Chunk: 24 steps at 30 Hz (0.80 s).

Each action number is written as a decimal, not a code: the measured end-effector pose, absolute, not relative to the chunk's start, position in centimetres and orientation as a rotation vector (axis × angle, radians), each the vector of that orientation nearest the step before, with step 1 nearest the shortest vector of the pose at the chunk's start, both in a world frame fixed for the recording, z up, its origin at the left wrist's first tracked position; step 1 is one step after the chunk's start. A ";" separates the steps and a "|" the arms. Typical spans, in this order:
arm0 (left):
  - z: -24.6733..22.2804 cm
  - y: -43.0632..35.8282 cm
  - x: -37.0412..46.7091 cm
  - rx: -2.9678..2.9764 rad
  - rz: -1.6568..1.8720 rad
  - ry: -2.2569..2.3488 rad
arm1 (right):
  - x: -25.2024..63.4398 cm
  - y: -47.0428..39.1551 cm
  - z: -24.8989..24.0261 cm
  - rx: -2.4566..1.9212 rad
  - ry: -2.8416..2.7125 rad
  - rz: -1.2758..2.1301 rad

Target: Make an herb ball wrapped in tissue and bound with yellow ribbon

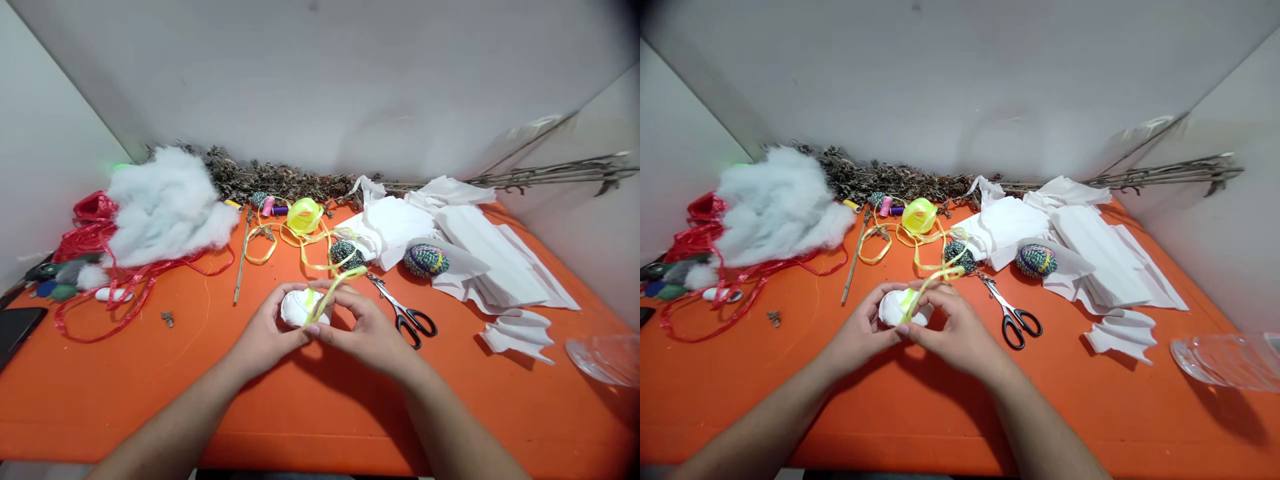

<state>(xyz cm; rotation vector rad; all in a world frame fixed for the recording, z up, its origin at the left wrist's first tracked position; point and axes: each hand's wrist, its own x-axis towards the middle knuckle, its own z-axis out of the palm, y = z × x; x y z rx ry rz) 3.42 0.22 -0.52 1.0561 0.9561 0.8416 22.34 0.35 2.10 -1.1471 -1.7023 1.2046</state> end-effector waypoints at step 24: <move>-0.5 0.5 3.0 1.061 0.752 0.916 | 23.2 1.1 2.0 -1.080 -1.382 1.367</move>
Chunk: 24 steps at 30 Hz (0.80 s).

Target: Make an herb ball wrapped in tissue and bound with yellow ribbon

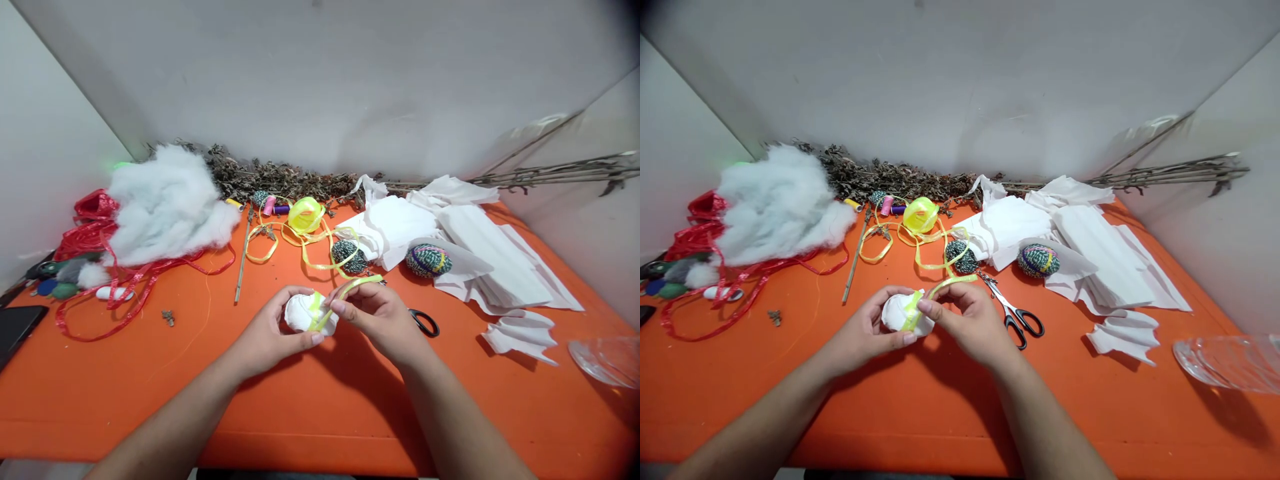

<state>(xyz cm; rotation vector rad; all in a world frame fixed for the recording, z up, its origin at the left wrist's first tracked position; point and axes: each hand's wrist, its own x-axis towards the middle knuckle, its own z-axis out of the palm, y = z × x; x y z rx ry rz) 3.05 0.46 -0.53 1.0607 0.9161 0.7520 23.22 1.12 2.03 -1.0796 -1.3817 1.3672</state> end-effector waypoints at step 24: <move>-1.0 0.0 2.7 1.019 0.597 0.774 | 23.7 1.3 2.2 -1.061 -1.072 1.434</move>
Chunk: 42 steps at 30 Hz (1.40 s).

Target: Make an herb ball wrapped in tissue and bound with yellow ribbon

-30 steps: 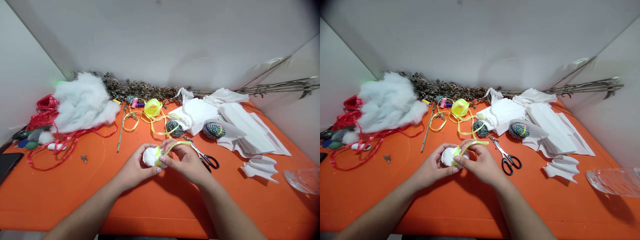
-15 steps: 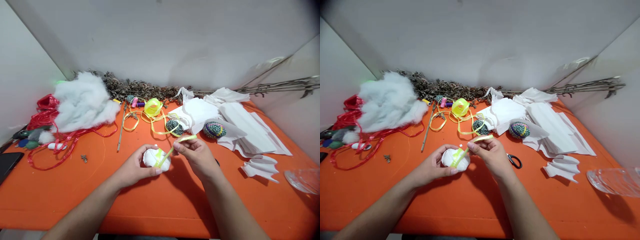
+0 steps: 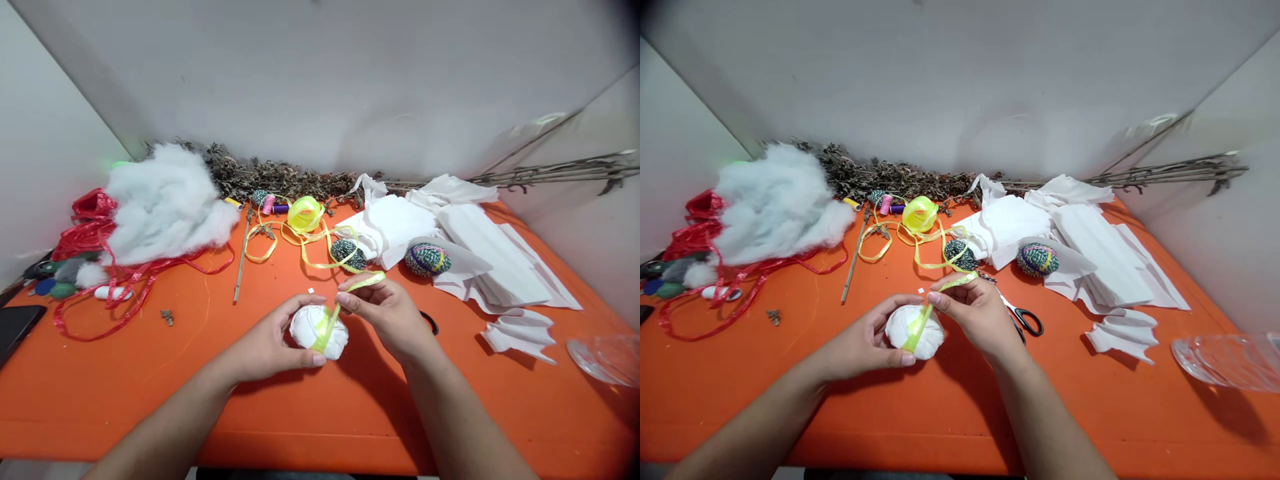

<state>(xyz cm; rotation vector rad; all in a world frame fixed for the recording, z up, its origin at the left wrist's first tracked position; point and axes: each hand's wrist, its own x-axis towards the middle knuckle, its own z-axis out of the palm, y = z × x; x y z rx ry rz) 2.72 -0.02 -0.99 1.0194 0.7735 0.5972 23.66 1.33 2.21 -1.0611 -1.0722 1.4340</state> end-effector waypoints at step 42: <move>-0.8 0.3 1.9 1.102 0.441 0.663 | 24.7 1.8 1.9 -1.112 -0.926 1.450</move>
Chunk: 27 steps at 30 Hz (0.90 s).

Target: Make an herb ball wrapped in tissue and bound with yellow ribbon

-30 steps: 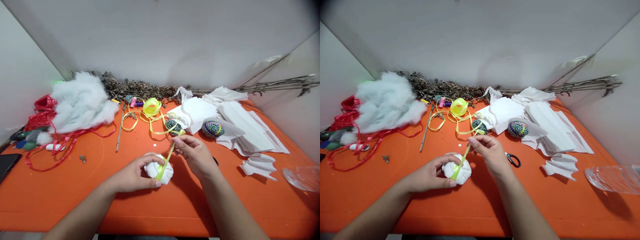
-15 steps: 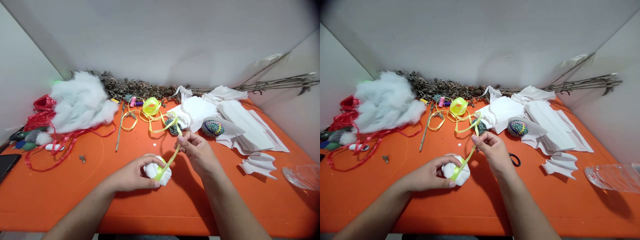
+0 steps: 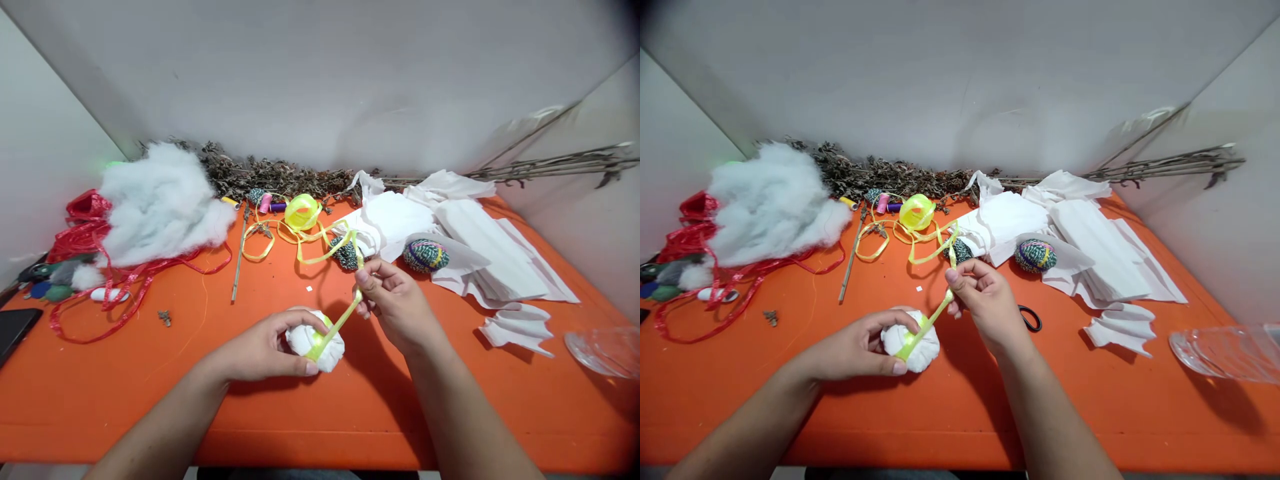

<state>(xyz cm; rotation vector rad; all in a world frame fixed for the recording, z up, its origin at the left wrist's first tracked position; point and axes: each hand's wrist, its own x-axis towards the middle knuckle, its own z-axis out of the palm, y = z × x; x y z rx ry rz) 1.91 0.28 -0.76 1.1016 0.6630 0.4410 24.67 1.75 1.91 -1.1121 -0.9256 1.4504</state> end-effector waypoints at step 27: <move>-1.2 -1.0 3.2 0.909 0.458 0.592 | 23.0 1.7 1.4 -1.042 -0.804 1.745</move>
